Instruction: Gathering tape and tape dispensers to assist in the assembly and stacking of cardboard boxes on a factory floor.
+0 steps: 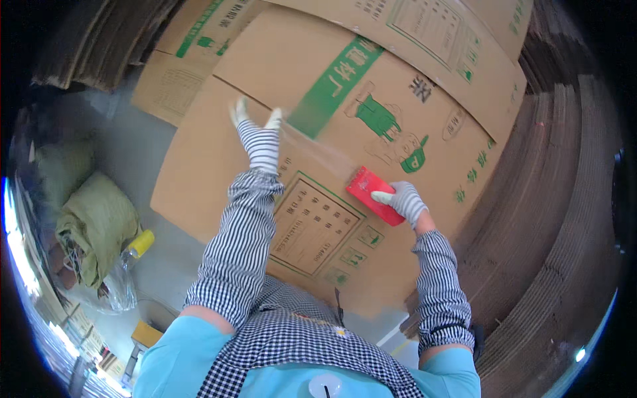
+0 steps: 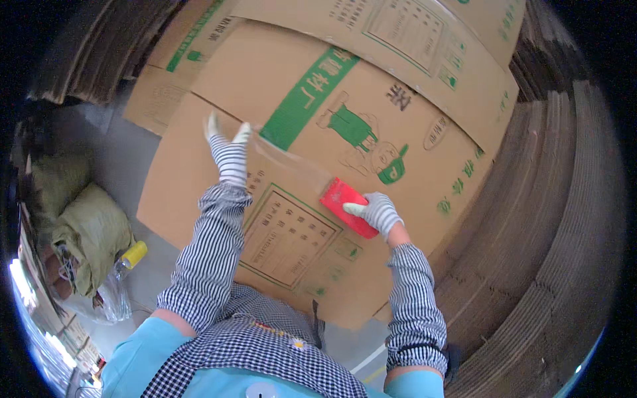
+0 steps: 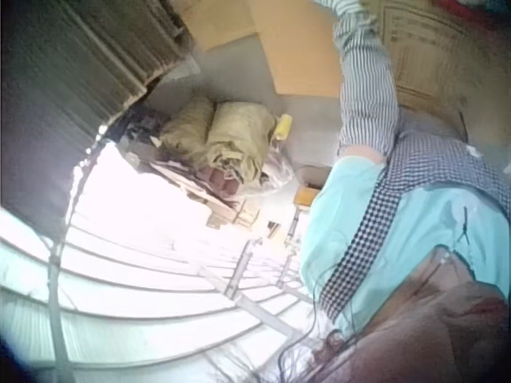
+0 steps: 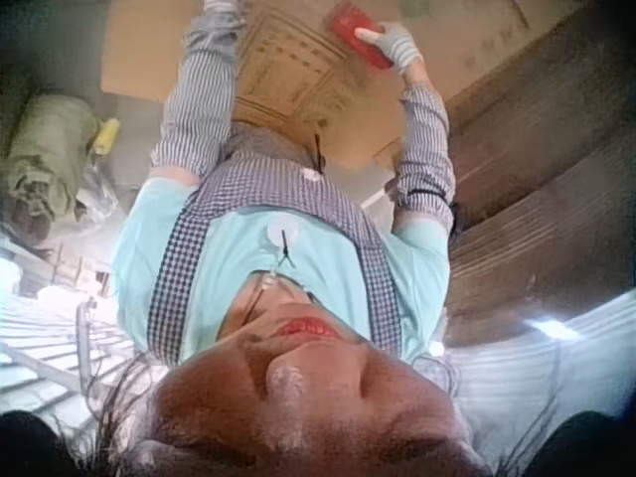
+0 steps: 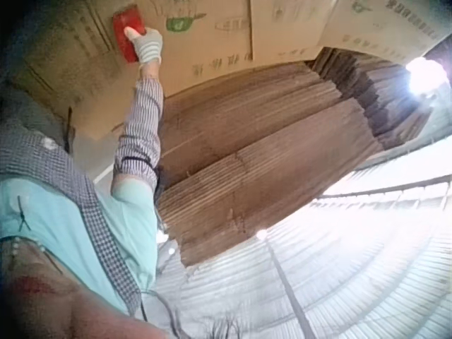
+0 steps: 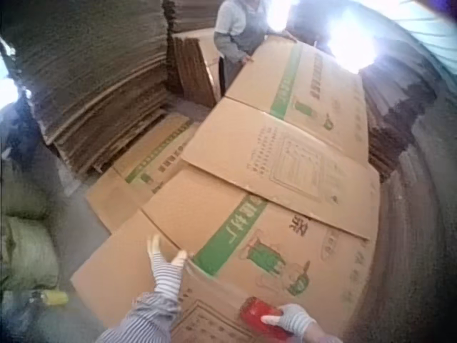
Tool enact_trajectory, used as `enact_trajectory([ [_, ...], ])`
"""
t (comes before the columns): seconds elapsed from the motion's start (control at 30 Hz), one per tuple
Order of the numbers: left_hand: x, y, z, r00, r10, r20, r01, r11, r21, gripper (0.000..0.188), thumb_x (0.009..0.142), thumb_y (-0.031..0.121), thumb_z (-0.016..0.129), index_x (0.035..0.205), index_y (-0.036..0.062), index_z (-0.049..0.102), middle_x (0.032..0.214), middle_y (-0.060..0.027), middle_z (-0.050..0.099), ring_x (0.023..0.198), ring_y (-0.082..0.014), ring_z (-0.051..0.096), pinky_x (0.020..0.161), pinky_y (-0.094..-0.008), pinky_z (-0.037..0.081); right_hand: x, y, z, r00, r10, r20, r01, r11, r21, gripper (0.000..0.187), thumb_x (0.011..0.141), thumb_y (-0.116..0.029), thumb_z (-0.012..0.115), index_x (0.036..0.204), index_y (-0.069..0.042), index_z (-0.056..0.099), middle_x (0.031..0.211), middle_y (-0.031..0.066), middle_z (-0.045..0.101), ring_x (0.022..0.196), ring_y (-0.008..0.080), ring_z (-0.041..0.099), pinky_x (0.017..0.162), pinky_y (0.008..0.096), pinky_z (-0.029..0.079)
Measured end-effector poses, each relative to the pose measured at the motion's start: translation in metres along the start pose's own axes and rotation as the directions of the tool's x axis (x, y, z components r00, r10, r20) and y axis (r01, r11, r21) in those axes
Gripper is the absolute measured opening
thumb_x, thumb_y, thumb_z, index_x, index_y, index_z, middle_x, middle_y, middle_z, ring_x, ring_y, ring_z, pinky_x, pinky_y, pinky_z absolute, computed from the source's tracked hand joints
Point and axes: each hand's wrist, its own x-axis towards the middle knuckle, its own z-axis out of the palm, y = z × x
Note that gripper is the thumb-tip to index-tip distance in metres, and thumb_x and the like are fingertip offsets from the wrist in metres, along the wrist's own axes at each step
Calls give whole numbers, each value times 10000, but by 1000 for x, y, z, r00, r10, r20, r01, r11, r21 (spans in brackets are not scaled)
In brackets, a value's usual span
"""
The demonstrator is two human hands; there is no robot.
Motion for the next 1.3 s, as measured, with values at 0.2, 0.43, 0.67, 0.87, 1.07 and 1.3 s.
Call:
enact_trajectory([
  [0.2,-40,-29,39,816,-515,261,563,611,-556,400,947,230,599,1220,-49,509,1222,-226,588,1096,-333,609,899,-396,547,-10,24,8,990,-139,-23,136,985,-106,622,740,-574,717,1033,-26,690,863,169,707,795,271,694,728,387,530],
  [0.43,-27,-17,43,746,-628,223,636,572,-519,417,949,230,591,1230,-65,508,1190,-234,610,1015,-337,644,830,-389,575,-79,147,-39,950,302,-80,-312,913,-264,603,719,-550,739,1092,-78,703,1076,167,692,1016,326,658,876,381,512],
  [0.67,161,-58,-120,974,-222,36,199,779,-595,369,894,347,621,1054,16,589,962,-130,659,852,-264,627,759,-384,530,-34,-3,-17,978,201,-48,-118,349,-930,276,826,-310,632,999,-124,740,1043,97,713,1005,263,675,921,481,449],
  [0.87,74,-2,14,942,-242,234,326,829,-453,255,904,287,603,1026,63,615,930,-69,636,867,-199,589,820,-344,477,-147,109,3,894,340,-292,-445,592,-672,345,807,-433,635,961,-143,740,1021,85,720,974,243,679,1003,463,364],
  [1.07,103,-49,219,748,-263,610,627,580,-519,435,937,275,568,1310,58,506,1327,-128,547,1184,-303,522,1067,-450,384,-249,171,103,850,464,-249,-500,860,-105,763,662,-745,603,929,-41,726,874,214,693,855,352,679,786,429,526],
  [1.3,2,19,273,720,-393,572,670,608,-426,423,932,333,605,1241,51,540,1202,-89,599,1102,-249,566,948,-402,506,-370,226,275,631,771,-88,-647,586,489,749,694,-688,670,1060,-35,698,925,210,702,879,337,683,793,421,524],
])
